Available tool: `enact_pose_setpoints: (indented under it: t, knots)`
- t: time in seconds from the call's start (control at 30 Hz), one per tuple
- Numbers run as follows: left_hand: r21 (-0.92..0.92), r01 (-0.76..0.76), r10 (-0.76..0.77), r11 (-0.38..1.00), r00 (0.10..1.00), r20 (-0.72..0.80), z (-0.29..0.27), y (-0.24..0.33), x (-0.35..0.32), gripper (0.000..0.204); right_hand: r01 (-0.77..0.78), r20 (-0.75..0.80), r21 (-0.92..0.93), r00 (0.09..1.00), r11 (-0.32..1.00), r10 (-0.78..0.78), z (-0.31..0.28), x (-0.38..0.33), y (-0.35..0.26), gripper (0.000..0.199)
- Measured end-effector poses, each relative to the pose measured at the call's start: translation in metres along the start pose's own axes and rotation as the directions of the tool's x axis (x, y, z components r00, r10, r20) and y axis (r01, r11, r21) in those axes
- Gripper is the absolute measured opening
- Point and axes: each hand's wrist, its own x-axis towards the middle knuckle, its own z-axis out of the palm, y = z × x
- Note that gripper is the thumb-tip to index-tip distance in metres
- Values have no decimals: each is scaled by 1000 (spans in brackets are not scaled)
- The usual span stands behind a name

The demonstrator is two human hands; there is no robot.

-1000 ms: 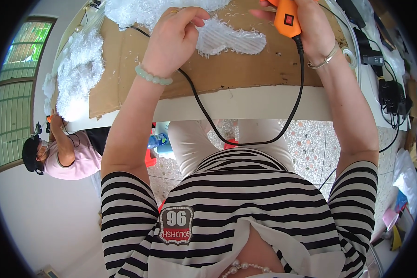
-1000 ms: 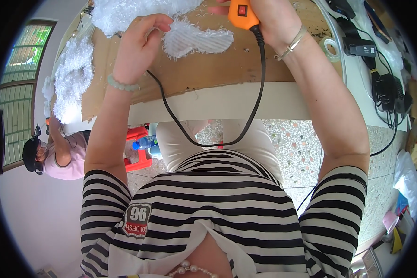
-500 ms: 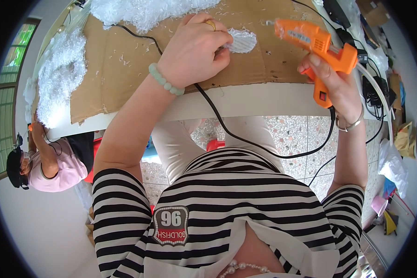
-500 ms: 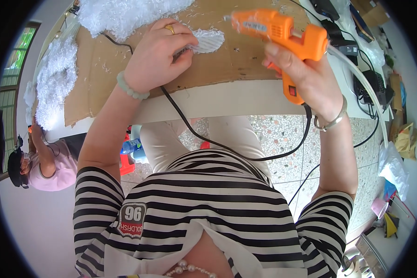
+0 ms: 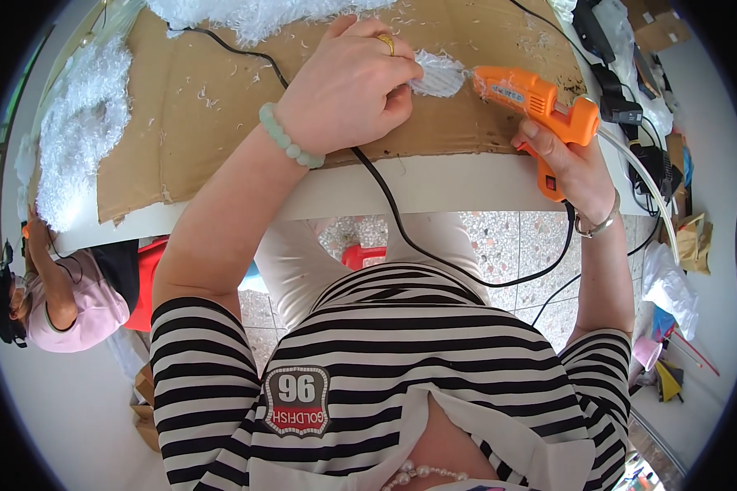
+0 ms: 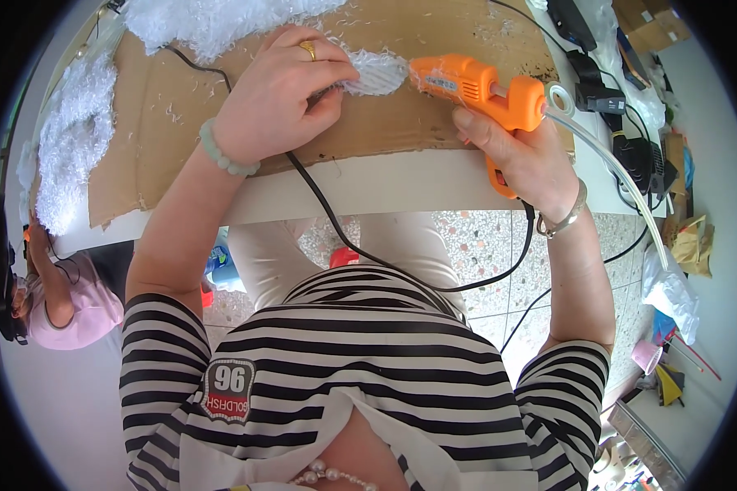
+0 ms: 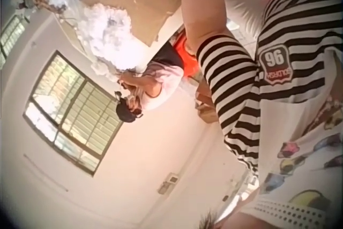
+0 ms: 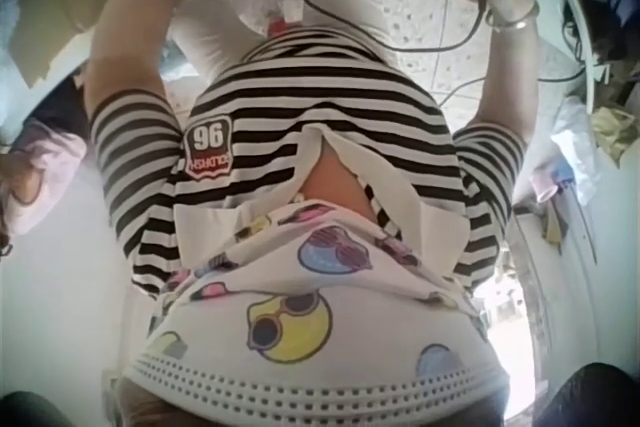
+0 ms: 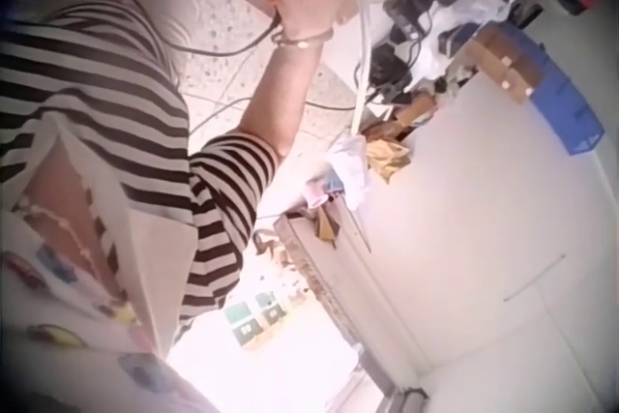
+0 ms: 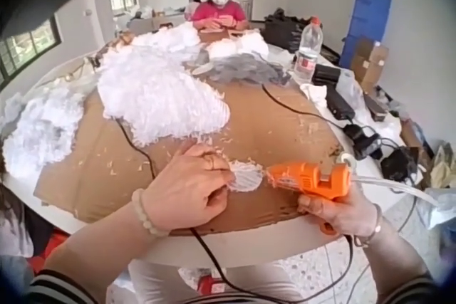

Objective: Applying hot glue to a cardboard template and attaching white cotton stuffing to assemble a part.

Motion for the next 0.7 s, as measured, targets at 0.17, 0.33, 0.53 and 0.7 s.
enact_pose_setpoints:
  t: [0.17, 0.33, 0.53, 0.7]
  knots:
    - [0, -22, 22, 1000, 999, 28, -7, 2, 1, 17, -18, 0, -16, 1000, 1000, 18, 0, 1, -3, 26]
    - [-14, 15, -15, 1000, 1000, 13, -7, -1, 0, 22, -75, -14, -51, 997, 996, 74, 1, 3, -4, 27]
    - [-82, 40, -43, 996, 998, -36, -1, -6, -3, 24, -63, -6, -53, 998, 997, 63, 1, 1, -2, 24]
    - [-7, -157, 153, 988, 971, -182, -7, -11, -2, 17, -48, 12, -75, 999, 996, 49, 1, -2, -6, 23]
